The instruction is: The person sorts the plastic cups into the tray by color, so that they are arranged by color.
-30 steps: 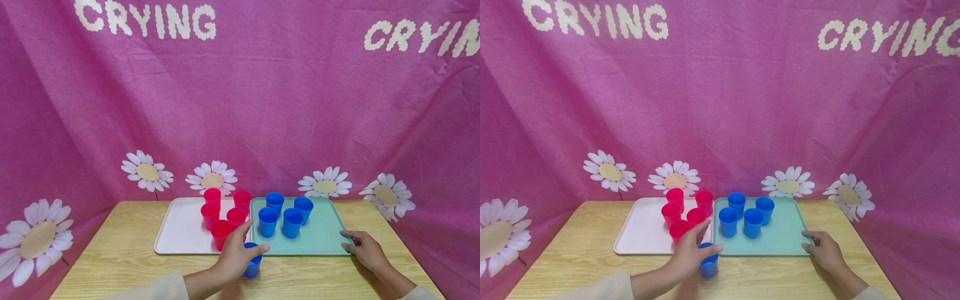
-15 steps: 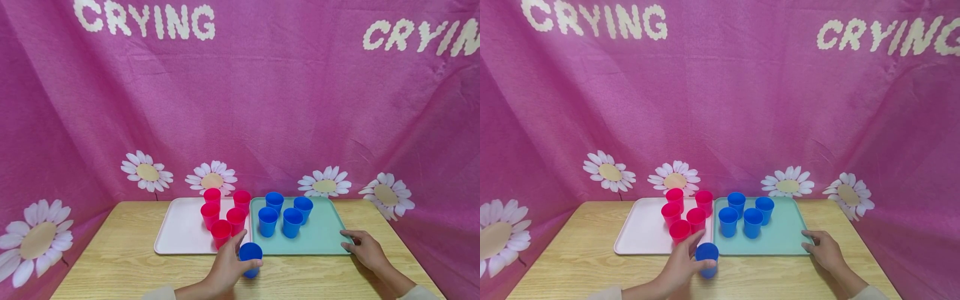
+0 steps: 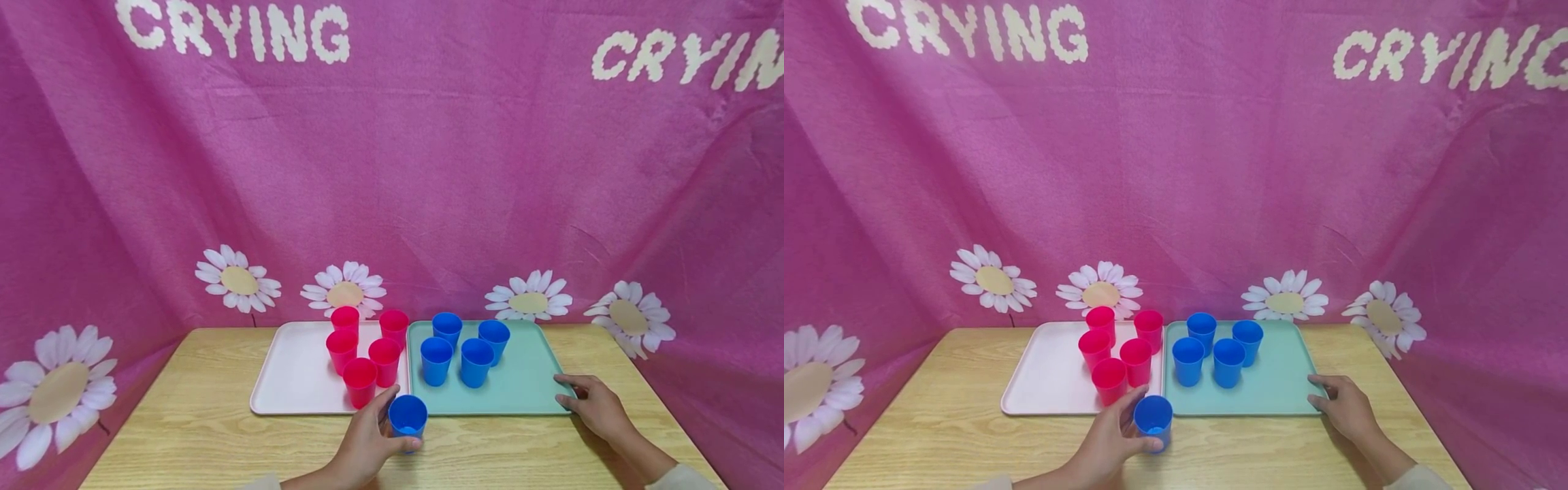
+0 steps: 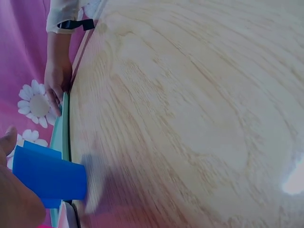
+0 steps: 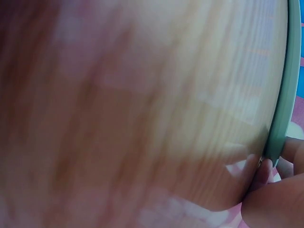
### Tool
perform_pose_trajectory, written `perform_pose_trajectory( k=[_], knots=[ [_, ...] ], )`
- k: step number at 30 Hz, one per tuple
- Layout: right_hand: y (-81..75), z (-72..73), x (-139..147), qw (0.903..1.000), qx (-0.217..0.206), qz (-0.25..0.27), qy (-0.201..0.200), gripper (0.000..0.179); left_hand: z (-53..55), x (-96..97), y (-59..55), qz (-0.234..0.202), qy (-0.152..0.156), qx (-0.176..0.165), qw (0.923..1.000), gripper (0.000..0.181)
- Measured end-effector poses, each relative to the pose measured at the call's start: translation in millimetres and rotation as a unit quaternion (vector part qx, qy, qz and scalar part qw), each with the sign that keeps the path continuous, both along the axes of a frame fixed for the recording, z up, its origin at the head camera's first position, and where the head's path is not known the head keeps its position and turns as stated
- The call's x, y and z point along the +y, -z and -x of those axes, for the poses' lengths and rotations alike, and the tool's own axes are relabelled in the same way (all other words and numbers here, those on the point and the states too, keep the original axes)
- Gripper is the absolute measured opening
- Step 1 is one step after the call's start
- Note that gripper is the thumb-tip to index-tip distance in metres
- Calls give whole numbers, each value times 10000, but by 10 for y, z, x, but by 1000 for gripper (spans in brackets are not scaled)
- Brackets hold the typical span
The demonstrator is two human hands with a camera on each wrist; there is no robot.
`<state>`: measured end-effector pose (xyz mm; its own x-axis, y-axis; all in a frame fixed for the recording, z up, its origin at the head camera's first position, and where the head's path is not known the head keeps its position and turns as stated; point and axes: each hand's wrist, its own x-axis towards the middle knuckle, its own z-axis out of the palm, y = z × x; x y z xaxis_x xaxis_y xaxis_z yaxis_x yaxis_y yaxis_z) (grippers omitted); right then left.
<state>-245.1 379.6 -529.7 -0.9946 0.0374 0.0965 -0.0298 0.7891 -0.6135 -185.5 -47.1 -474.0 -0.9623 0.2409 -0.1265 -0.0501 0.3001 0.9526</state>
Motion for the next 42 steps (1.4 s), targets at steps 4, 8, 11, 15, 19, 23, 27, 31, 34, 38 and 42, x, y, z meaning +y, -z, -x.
perform_pose_trajectory(
  k=[4, 8, 11, 15, 19, 23, 27, 31, 34, 38, 42],
  knots=[
    [-5, 10, 1, 9999, -104, 53, 10, 43, 16, -29, 52, -43, 97, 127, 9999, 94],
    [-9, 20, 3, 9998, -188, 66, 26, 44, 28, -38, 65, -102, 141, 119, 9998, 91],
    [-8, 23, 3, 9998, -166, 44, 24, 44, 33, -36, 66, -129, 108, 71, 9998, 89],
    [-4, 19, 2, 10000, -88, 14, 8, 43, 38, -32, 67, -174, 41, 88, 9998, 87],
    [7, 16, 9, 10000, -87, 25, -10, 43, 46, -33, 70, -255, 1, 71, 9996, 84],
    [9, 25, 17, 9999, -147, 54, 1, 44, 53, -38, 73, -285, 12, 29, 9996, 82],
    [5, 27, 17, 9998, -175, 72, 6, 44, 57, -35, 73, -223, -16, -62, 9997, 81],
    [-3, 16, 9, 9999, -133, 65, -6, 44, 61, -23, 72, -198, -56, -119, 9997, 79],
    [-5, 8, 4, 10000, -57, 29, -31, 43, 62, -18, 68, -229, -65, -136, 9996, 78],
    [-6, 3, 1, 10000, -33, -5, -37, 43, 63, -18, 64, -247, -52, -129, 9996, 77],
    [-20, 0, -3, 9999, -128, 20, -6, 44, 62, -11, 59, -258, -50, -96, 9996, 77]
  ],
)
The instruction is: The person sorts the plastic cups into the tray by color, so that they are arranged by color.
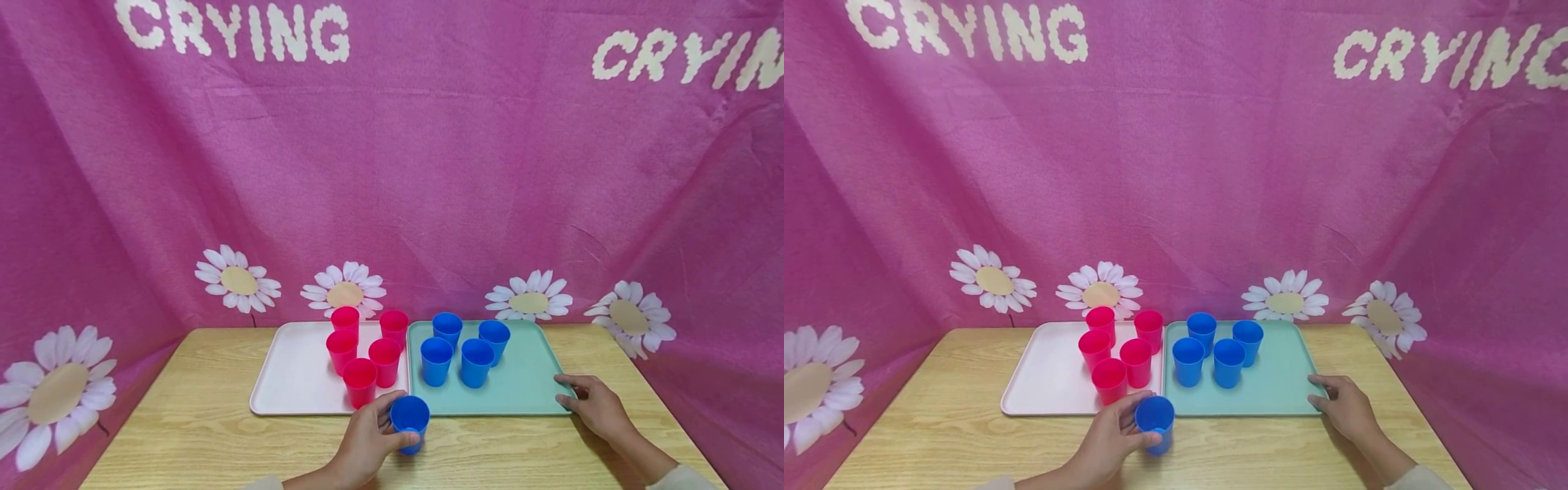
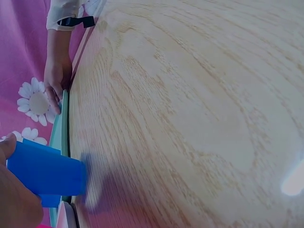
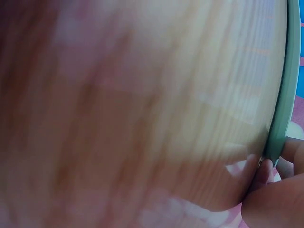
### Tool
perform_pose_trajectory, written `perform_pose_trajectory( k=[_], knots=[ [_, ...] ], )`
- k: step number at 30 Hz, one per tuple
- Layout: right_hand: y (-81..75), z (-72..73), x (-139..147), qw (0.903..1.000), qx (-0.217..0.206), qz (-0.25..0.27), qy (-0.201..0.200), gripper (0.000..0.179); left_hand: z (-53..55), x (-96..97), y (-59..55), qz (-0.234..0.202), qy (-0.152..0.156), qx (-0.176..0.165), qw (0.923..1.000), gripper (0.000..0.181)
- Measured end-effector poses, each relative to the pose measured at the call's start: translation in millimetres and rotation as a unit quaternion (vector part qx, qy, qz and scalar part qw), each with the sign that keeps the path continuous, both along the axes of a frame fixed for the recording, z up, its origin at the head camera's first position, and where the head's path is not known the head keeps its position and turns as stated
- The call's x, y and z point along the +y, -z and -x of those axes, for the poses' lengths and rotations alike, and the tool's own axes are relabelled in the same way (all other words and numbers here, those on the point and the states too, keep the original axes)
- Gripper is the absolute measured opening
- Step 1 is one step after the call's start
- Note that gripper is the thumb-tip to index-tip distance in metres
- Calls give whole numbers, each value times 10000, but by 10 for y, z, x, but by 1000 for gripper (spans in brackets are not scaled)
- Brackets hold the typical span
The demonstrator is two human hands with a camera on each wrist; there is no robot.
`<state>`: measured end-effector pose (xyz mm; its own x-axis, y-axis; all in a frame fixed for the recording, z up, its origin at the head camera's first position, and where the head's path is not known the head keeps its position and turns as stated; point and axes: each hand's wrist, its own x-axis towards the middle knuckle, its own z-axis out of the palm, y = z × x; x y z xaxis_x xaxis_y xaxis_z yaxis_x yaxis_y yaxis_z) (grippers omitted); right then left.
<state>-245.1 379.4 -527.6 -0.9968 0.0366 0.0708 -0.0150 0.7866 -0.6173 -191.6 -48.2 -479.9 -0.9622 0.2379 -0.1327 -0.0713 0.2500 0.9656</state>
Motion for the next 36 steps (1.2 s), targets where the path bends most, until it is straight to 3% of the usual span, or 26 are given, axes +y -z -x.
perform_pose_trajectory(
  k=[9, 25, 36],
  knots=[
    [-10, -4, 1, 10000, -53, 16, 5, 44, -2, 60, -41, -46, -30, -20, 10000, 76],
    [22, -1, 22, 10000, 72, 17, -58, 43, 47, 257, -64, -72, -53, 238, 9997, 72],
    [23, -4, 21, 9999, 116, 34, -42, 43, 138, 441, -80, -161, -102, 383, 9991, 74]
  ],
)
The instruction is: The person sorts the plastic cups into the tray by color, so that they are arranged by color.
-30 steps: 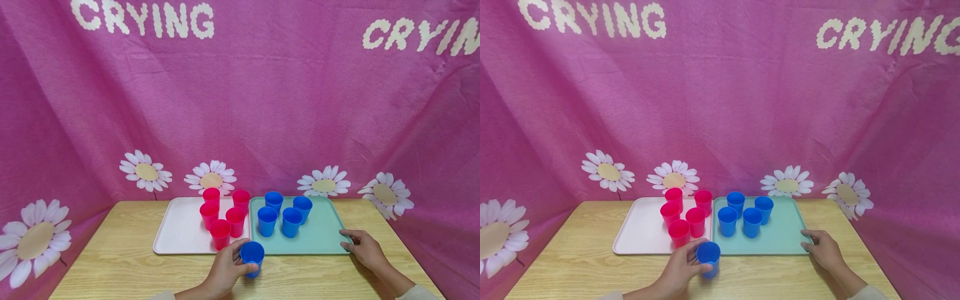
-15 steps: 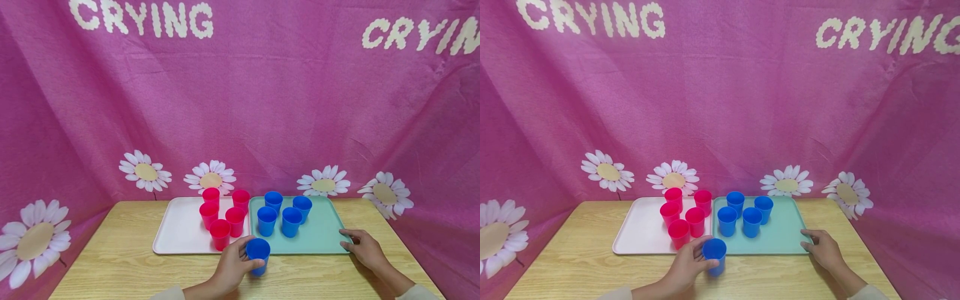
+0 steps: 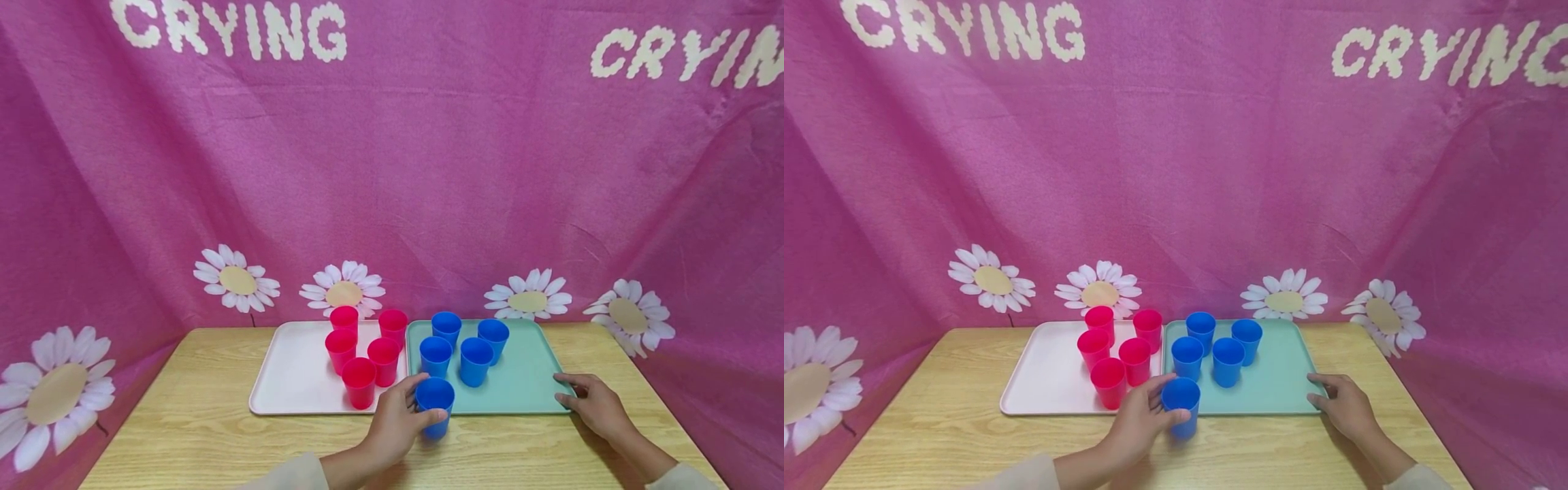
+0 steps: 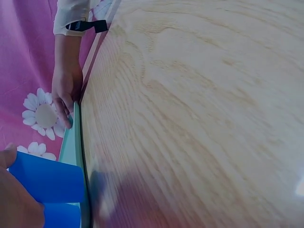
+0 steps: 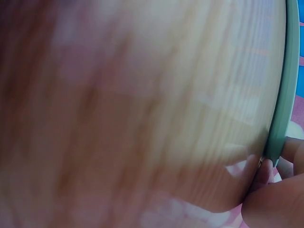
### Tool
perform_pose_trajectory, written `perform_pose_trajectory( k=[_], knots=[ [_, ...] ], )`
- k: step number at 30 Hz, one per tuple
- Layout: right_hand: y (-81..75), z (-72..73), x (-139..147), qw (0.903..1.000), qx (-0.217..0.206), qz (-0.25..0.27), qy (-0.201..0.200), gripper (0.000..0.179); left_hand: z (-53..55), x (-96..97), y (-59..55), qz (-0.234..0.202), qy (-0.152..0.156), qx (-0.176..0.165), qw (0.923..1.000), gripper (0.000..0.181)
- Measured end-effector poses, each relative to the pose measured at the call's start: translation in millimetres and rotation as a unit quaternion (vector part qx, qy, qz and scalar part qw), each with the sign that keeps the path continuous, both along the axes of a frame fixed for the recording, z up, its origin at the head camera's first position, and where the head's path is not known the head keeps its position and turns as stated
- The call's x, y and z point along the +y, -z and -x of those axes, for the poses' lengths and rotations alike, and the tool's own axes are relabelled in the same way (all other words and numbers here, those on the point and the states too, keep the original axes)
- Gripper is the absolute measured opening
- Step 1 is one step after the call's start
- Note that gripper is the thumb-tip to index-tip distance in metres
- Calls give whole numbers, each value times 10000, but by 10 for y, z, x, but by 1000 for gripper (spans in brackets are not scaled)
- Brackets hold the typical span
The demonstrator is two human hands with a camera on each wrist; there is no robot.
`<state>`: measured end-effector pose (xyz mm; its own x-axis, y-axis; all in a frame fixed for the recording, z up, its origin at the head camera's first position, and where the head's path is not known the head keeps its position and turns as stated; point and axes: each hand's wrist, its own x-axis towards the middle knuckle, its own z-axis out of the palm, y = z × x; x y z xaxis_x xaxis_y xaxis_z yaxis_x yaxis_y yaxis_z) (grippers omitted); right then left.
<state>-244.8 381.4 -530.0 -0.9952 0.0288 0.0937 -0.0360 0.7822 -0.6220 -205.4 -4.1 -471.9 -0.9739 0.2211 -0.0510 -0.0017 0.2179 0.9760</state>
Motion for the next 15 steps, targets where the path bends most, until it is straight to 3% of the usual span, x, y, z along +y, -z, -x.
perform_pose_trajectory(
  k=[15],
  knots=[
    [2, 9, -3, 10000, 31, -37, 40, 44, 54, 187, -54, 80, -173, 206, 9996, 72]
  ],
)
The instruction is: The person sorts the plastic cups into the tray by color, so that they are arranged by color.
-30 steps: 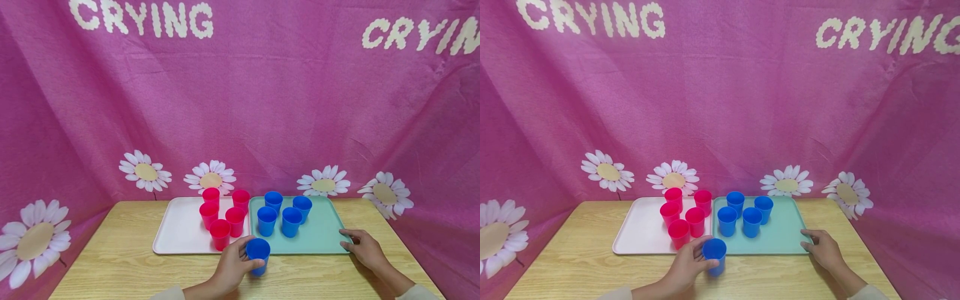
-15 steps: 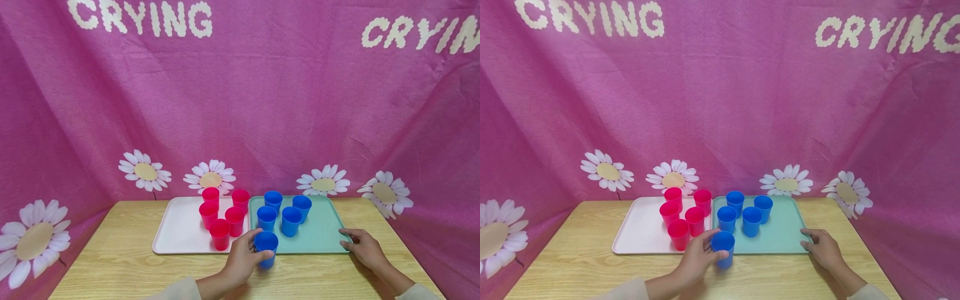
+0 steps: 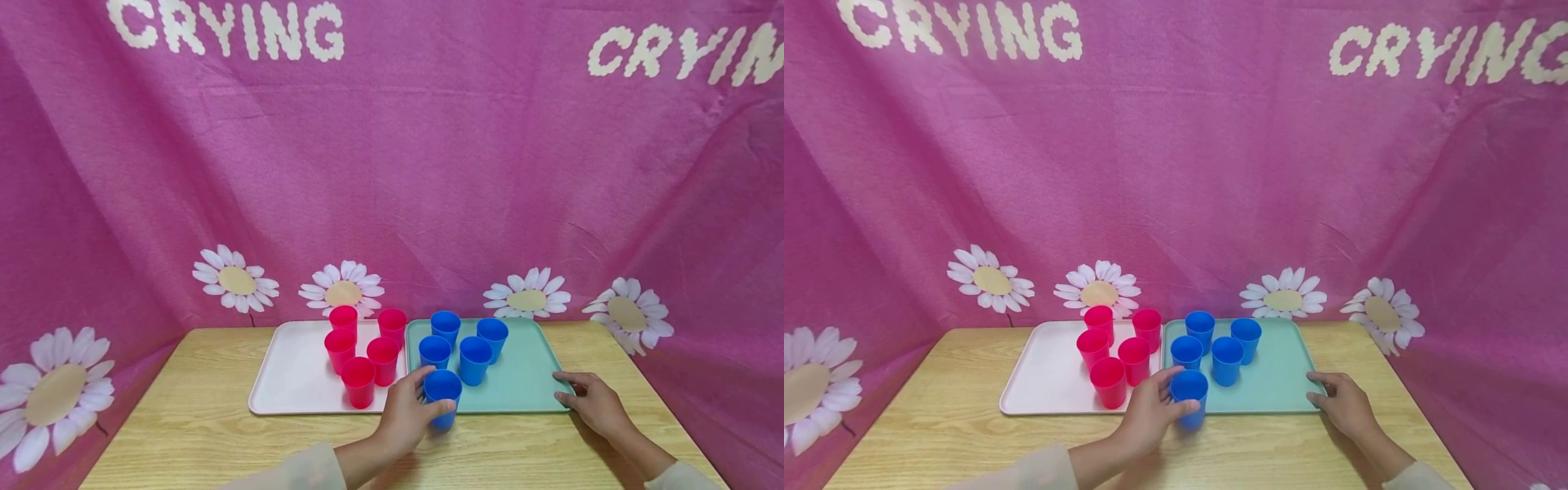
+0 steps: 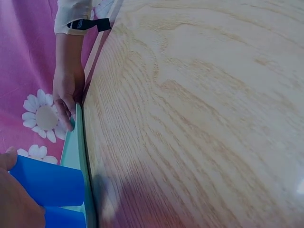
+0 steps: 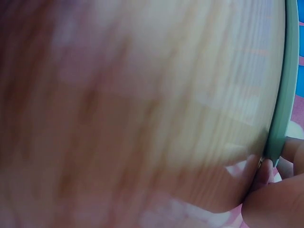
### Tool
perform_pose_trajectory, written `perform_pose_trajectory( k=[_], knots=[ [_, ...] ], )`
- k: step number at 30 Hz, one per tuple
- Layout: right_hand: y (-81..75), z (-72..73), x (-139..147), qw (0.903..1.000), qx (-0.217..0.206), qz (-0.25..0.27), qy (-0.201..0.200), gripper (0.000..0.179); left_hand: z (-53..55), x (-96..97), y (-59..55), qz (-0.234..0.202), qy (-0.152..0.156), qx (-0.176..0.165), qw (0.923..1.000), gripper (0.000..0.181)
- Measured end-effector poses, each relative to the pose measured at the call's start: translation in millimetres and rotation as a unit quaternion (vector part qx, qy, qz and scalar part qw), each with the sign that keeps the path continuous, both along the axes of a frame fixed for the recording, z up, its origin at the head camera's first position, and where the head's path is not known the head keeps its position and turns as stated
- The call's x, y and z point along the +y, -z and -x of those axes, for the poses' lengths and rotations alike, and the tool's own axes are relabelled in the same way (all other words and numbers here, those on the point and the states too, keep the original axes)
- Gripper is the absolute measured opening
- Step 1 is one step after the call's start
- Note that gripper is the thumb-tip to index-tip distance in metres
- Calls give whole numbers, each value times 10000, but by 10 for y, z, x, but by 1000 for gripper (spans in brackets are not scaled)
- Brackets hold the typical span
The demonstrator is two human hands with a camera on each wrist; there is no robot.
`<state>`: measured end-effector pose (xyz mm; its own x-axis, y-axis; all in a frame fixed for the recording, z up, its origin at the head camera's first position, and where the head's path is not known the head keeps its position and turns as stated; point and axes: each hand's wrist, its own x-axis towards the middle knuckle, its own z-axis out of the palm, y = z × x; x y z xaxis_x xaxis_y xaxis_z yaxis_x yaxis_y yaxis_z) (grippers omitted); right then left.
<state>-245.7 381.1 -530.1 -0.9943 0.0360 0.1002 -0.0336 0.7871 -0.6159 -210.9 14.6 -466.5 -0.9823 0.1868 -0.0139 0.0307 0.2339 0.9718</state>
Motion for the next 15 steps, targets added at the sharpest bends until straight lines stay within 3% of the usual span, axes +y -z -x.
perform_pose_trajectory(
  k=[15],
  knots=[
    [33, -3, 12, 10000, 24, 72, 4, 43, 57, 194, 4, 146, -72, 300, 9994, 70]
  ],
)
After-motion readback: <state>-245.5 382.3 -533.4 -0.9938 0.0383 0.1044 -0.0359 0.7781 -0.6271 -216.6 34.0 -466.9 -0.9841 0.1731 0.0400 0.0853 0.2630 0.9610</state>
